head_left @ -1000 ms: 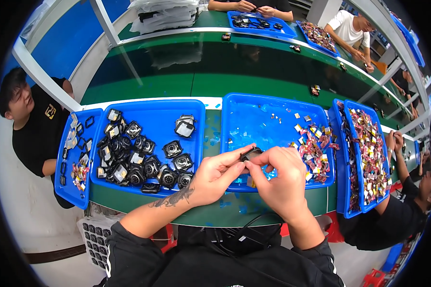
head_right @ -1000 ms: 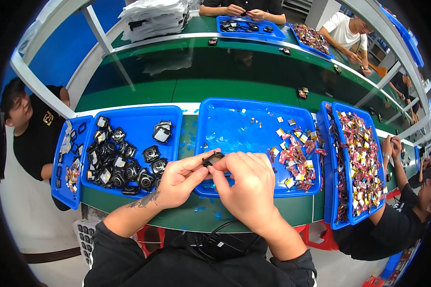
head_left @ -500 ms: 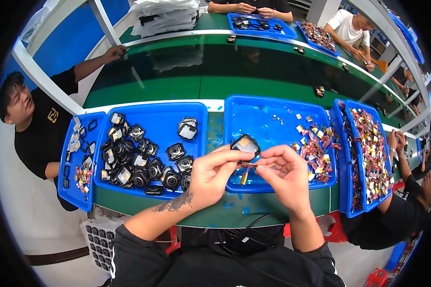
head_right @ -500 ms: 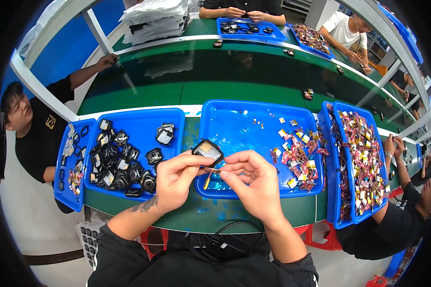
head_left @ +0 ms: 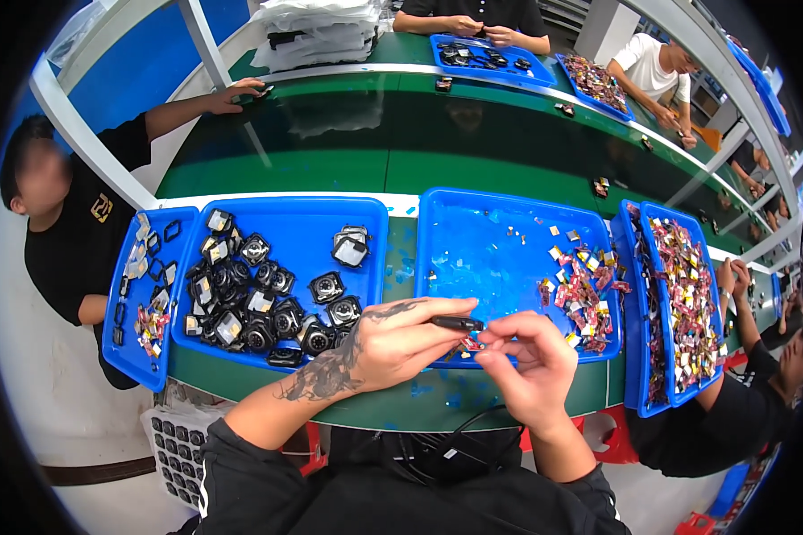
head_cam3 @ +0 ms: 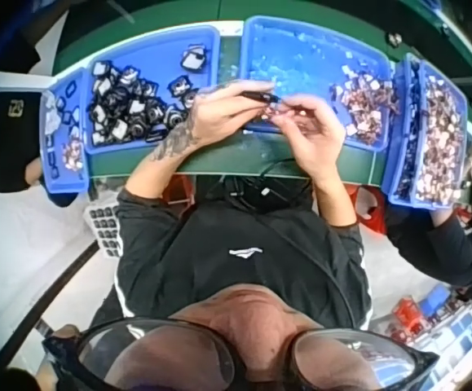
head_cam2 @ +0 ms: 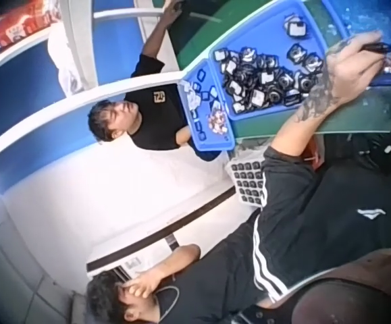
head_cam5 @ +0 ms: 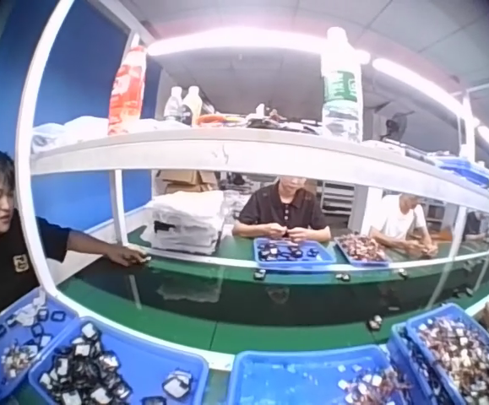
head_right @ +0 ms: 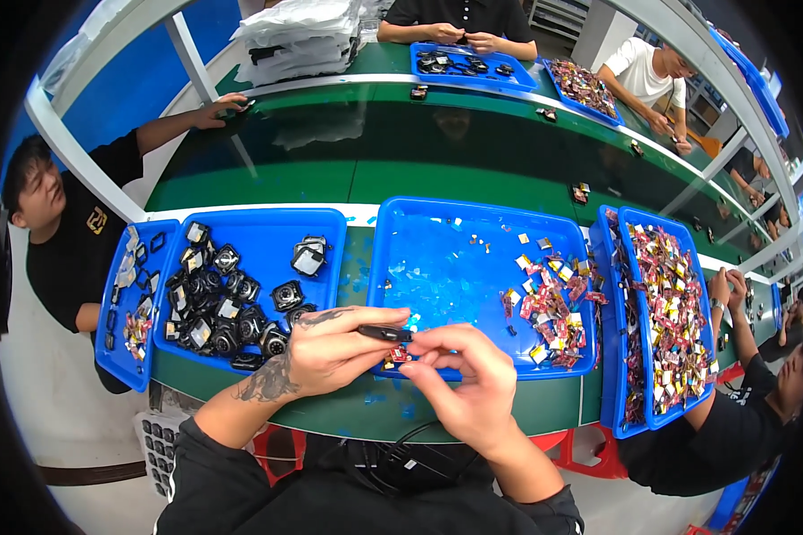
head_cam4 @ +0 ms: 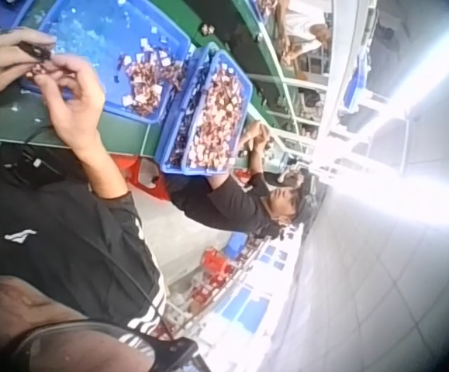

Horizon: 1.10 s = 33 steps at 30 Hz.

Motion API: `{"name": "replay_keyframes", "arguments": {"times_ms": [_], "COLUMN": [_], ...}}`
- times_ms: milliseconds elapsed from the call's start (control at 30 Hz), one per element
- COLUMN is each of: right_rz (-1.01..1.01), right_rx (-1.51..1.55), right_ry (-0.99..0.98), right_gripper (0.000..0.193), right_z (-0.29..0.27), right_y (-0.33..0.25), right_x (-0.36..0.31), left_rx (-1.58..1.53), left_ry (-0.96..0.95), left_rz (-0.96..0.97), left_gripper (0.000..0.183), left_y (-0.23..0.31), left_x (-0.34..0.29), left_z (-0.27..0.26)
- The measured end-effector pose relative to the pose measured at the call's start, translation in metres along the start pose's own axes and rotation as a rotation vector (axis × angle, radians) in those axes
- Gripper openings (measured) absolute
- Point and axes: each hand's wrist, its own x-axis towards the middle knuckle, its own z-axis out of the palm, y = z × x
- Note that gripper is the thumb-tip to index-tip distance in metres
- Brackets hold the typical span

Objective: Assembling internal electronic components and outer cases for smartwatches at a factory workstation.

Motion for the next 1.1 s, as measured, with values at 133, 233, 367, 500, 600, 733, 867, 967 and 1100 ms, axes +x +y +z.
{"name": "replay_keyframes", "arguments": {"times_ms": [133,233,367,500,600,733,867,967,1100], "right_rz": [0.218,0.186,0.233,0.242,0.193,0.122,0.170,0.157,0.091], "right_rx": [0.092,0.036,0.035,0.049,-0.135,-0.425,-0.235,-0.202,-0.063], "right_ry": [-0.097,-0.182,-0.238,-0.247,-0.321,-0.440,-0.299,-0.215,0.044], "right_gripper": [0.020,0.016,0.009,0.006,0.006,0.008,0.013,0.030,0.028], "right_z": [-0.016,-0.019,-0.021,-0.024,-0.029,-0.029,-0.029,-0.019,-0.004], "right_y": [-0.001,-0.002,0.000,-0.006,-0.014,-0.016,-0.007,-0.004,0.007], "right_x": [0.002,0.004,0.004,0.006,0.013,0.020,0.014,0.008,0.004], "left_rx": [0.181,0.231,0.248,0.043,-0.062,-0.053,-0.190,-0.365,-0.547], "left_ry": [-0.008,-0.018,-0.032,-0.099,-0.103,-0.203,-0.300,-0.337,-0.153], "left_rz": [0.074,0.157,0.160,0.008,-0.123,-0.230,-0.429,-0.618,-0.703], "left_gripper": [0.014,0.014,0.017,0.016,0.011,0.011,0.007,0.019,0.042], "left_y": [0.003,-0.001,0.001,0.007,0.009,0.009,0.009,0.009,0.013], "left_x": [0.001,0.002,0.001,0.001,0.002,0.000,0.005,0.007,0.001], "left_z": [-0.001,0.000,0.002,0.000,0.002,0.000,-0.004,-0.004,0.003]}}
